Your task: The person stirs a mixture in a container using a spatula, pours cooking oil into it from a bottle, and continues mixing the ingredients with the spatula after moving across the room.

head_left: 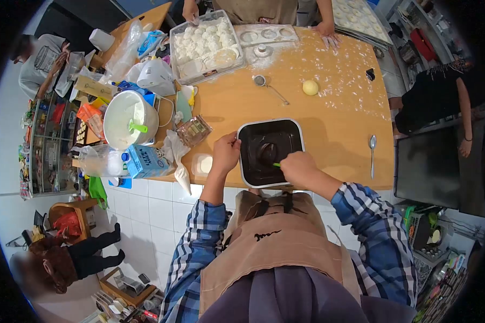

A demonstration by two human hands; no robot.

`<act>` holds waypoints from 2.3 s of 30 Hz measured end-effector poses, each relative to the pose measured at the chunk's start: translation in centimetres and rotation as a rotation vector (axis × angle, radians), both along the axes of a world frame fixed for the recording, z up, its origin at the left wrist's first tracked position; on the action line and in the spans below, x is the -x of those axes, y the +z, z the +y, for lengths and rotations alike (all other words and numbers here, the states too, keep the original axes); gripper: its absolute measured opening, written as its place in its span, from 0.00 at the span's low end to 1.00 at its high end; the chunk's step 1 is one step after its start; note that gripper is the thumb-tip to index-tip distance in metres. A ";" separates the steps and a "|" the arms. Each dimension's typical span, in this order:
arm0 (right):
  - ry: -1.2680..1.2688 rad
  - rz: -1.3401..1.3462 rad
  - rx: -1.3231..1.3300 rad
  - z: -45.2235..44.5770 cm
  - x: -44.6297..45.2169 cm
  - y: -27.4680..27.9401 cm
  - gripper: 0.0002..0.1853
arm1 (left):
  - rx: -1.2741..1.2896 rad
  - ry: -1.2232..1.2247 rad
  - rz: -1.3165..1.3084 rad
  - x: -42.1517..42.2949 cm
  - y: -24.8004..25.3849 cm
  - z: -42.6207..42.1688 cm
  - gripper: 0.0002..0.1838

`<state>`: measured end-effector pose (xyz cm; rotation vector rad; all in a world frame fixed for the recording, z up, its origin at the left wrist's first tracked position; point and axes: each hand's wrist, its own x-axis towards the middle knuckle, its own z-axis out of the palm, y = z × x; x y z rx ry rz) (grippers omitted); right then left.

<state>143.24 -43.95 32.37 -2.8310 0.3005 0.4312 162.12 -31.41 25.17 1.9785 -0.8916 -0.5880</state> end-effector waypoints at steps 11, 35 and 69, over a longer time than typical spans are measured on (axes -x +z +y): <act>-0.036 0.074 0.014 -0.3 0.4 0.0 0.08 | -0.081 0.001 0.011 0.1 2.5 -0.3 0.12; -0.117 0.087 0.127 -0.7 -0.9 0.0 0.08 | -0.004 0.241 -0.149 5.8 0.2 3.9 0.12; -0.042 -0.049 0.135 -3.6 -1.7 -2.7 0.08 | 0.040 -0.069 -0.068 -0.3 0.1 1.0 0.13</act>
